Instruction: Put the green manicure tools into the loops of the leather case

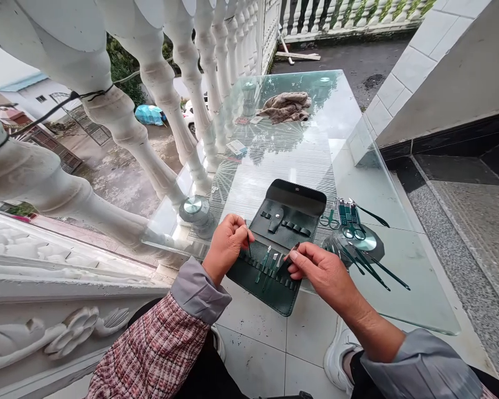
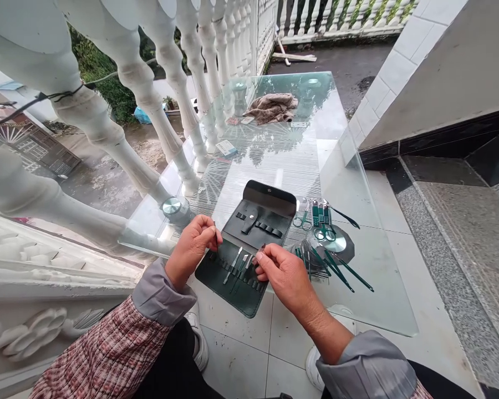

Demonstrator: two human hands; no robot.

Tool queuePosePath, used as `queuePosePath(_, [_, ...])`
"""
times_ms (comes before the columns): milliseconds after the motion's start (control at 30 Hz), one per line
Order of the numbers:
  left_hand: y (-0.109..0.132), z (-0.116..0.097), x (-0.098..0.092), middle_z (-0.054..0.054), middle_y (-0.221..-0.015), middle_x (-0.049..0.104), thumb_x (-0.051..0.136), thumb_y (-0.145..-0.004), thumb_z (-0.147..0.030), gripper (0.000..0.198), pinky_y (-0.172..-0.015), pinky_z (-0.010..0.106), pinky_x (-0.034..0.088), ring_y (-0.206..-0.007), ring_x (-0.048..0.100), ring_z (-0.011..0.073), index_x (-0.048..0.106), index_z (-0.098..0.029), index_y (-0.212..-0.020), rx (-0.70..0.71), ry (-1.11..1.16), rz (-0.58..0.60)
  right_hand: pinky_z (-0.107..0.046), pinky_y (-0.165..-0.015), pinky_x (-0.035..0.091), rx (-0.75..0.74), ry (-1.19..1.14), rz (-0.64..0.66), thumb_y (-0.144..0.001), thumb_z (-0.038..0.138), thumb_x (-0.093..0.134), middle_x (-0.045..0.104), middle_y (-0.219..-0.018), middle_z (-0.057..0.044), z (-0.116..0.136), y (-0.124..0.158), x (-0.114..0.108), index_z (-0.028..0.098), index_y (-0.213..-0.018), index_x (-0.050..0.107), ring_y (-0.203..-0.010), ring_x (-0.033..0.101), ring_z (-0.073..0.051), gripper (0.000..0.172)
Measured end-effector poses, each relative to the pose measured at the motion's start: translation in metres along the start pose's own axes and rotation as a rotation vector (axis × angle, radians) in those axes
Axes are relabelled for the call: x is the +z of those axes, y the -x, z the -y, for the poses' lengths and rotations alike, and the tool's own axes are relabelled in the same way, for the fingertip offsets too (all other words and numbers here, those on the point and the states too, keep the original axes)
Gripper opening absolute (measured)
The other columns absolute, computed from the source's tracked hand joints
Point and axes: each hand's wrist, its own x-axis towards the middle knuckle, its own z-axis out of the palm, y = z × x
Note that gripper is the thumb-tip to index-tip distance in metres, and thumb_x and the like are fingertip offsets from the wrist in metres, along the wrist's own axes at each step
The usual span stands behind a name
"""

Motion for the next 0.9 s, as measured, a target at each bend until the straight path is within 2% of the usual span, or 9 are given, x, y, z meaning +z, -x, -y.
queuePosePath(233, [0.008, 0.017, -0.001, -0.005, -0.058, 0.057, 0.042, -0.074, -0.019, 0.003, -0.05, 0.018, 0.042, -0.051, 0.049, 0.0084, 0.039, -0.021, -0.075, -0.048, -0.089, 0.068, -0.02, -0.04, 0.046, 0.09, -0.027, -0.033, -0.076, 0.042, 0.054, 0.058, -0.056, 0.002, 0.006, -0.012, 0.013, 0.017, -0.065, 0.055, -0.04, 0.051, -0.008, 0.027])
queuePosePath(433, [0.012, 0.021, 0.0, -0.004, -0.066, 0.062, 0.042, -0.076, -0.016, 0.006, -0.056, 0.02, 0.041, -0.057, 0.053, 0.0102, 0.041, -0.021, -0.077, -0.011, -0.254, 0.091, -0.018, -0.034, 0.038, 0.214, 0.095, 0.043, -0.079, 0.03, 0.05, 0.053, -0.043, 0.005, 0.016, -0.016, 0.015, 0.017, -0.057, 0.052, -0.031, 0.046, -0.006, 0.026])
queuePosePath(567, [0.016, 0.018, 0.0, -0.004, -0.07, 0.063, 0.044, -0.077, -0.014, 0.008, -0.06, 0.022, 0.04, -0.061, 0.054, 0.0116, 0.043, -0.022, -0.077, 0.024, -0.393, 0.069, -0.017, -0.033, 0.036, 0.27, 0.12, 0.072, -0.08, 0.025, 0.049, 0.052, -0.039, 0.004, 0.02, -0.017, 0.014, 0.017, -0.055, 0.051, -0.029, 0.045, -0.006, 0.026])
queuePosePath(733, [0.018, 0.012, 0.003, -0.004, -0.069, 0.062, 0.046, -0.078, -0.014, 0.009, -0.063, 0.024, 0.038, -0.065, 0.055, 0.0134, 0.044, -0.022, -0.076, 0.049, -0.537, 0.031, -0.017, -0.033, 0.034, 0.272, 0.164, 0.132, -0.08, 0.025, 0.049, 0.051, -0.037, 0.004, 0.02, -0.02, 0.014, 0.016, -0.053, 0.051, -0.028, 0.044, -0.006, 0.029])
queuePosePath(900, [0.02, 0.016, 0.009, -0.004, -0.07, 0.059, 0.045, -0.081, -0.016, 0.007, -0.065, 0.024, 0.038, -0.066, 0.055, 0.0137, 0.045, -0.022, -0.079, 0.062, -0.635, -0.025, -0.016, -0.032, 0.033, 0.252, 0.169, 0.168, -0.078, 0.026, 0.05, 0.048, -0.035, 0.005, 0.018, -0.021, 0.014, 0.017, -0.051, 0.05, -0.028, 0.042, -0.005, 0.028])
